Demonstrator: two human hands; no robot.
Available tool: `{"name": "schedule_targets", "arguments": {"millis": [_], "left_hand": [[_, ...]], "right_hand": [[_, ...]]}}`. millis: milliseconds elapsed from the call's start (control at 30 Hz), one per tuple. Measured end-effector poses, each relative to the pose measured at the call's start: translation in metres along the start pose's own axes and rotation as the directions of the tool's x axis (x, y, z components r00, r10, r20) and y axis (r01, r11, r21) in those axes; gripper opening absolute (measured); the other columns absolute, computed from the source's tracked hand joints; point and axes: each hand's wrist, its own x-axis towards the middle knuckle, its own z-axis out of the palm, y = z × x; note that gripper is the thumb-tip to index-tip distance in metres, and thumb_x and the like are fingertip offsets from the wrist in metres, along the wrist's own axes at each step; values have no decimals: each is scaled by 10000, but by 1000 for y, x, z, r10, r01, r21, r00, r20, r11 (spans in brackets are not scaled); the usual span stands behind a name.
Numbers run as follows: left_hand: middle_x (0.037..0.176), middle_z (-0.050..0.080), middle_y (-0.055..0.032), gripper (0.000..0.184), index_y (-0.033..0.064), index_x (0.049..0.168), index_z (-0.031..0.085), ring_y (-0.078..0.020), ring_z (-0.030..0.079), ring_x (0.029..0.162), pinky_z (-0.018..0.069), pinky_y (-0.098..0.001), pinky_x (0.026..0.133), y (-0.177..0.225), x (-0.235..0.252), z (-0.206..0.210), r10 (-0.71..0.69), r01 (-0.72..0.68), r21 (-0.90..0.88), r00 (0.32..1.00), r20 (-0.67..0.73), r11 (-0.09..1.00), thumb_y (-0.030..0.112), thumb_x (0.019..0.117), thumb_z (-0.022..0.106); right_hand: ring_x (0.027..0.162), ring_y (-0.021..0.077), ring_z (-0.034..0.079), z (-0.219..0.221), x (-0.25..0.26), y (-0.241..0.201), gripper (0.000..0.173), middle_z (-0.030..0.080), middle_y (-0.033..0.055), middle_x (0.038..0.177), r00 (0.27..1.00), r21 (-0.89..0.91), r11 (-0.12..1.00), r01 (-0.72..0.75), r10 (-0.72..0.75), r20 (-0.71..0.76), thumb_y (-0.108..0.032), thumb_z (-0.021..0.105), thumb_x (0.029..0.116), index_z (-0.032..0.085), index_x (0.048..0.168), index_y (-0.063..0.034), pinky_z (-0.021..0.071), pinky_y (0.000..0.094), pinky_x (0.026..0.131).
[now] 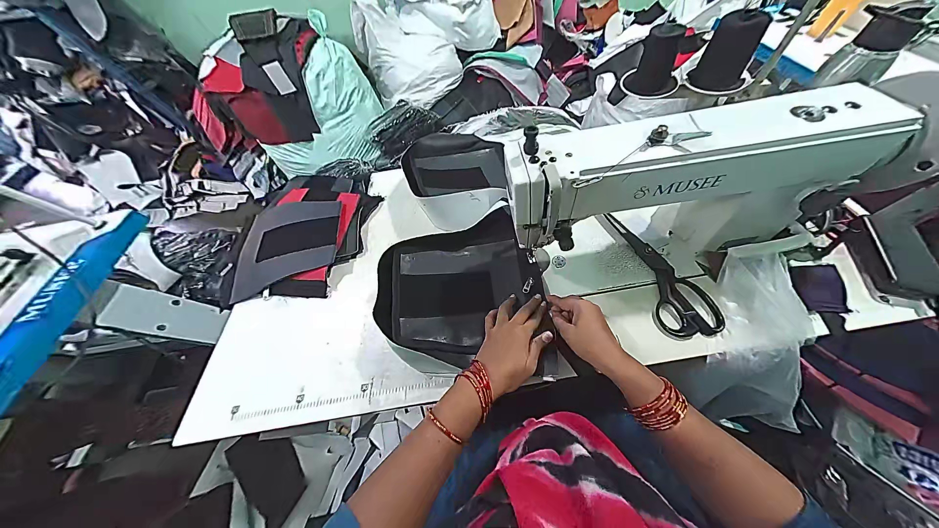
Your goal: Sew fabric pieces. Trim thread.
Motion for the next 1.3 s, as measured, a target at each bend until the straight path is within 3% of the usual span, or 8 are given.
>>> {"name": "schedule_targets", "arguments": {"millis": [233, 500, 600, 700, 800, 967, 1167, 1300], "left_hand": [[1637, 376, -133, 612, 120, 1571, 421, -439, 271, 1524, 255, -663, 1168, 11, 1, -3, -19, 9, 184, 999, 51, 983, 483, 1079, 393], [1547, 480, -211, 662, 17, 1463, 535, -487, 383, 1456, 359, -660, 1115, 7, 3, -12, 120, -136, 254, 990, 78, 958, 510, 1035, 424], [1493, 530, -237, 532, -27, 1366, 618, -418, 447, 1438, 318, -564, 1196, 4, 9, -36, 151, -184, 161, 968, 198, 970, 328, 1013, 438], [1349, 639, -212, 390, -27, 1238, 703, -355, 633, 1229, 473, -528, 1051, 1, 21, -53, 79, -84, 38, 990, 115, 996, 120, 968, 464], [1512, 518, -151, 442, 33, 1387, 605, -343, 637, 1217, 521, -505, 1001, 0, 39, -52, 41, -45, 74, 998, 47, 996, -4, 964, 481], [1634, 393, -87, 546, 39, 1513, 487, -389, 461, 1405, 467, -505, 1062, 2, 62, -35, 60, -126, 300, 973, 222, 946, -37, 974, 512], [1323, 699, -129, 348, 1, 1196, 750, -388, 629, 1240, 463, -503, 1062, -25, 42, -13, 259, -239, 120, 947, -193, 964, 23, 940, 514], [1345, 689, -113, 348, 22, 1201, 754, -429, 516, 1384, 296, -643, 1180, -27, 40, -9, 219, -216, 41, 948, -229, 976, 35, 931, 536]], "right_hand": [[891, 158, 636, -1, 1, 6, 379, 697, 171, 1090, 1000, 25, 1000, 15, -15, 4, -35, 527, 992, 636, 1350, 26, 511, 282, 839], [1106, 307, 627, -5, -1, -14, 377, 646, 246, 1200, 993, -206, 977, 50, -27, 113, 7, 482, 991, 663, 1321, 27, 487, 381, 990], [1132, 343, 612, -4, 1, -23, 391, 601, 268, 1242, 979, -347, 936, 64, 8, 203, 6, 438, 1011, 632, 1348, 41, 487, 420, 999], [1120, 385, 626, 1, 1, -33, 323, 549, 289, 1288, 967, -493, 868, 65, 68, 247, 47, 469, 985, 629, 1262, 92, 520, 457, 961], [1119, 405, 639, 5, -2, -43, 282, 507, 315, 1360, 960, -571, 820, 53, 116, 256, 60, 472, 983, 624, 1210, 130, 537, 463, 942], [1113, 397, 651, 7, -5, -45, 272, 479, 322, 1408, 959, -604, 796, 43, 136, 248, 49, 448, 1007, 638, 1183, 136, 546, 440, 936], [1044, 382, 677, 12, -6, -39, 292, 524, 310, 1343, 977, -587, 807, 61, 71, 199, 59, 444, 1006, 628, 1222, 131, 567, 425, 884], [1053, 364, 673, 11, -3, -43, 306, 515, 295, 1354, 969, -595, 802, 40, 114, 219, 52, 436, 1017, 613, 1256, 123, 563, 405, 891]]}}
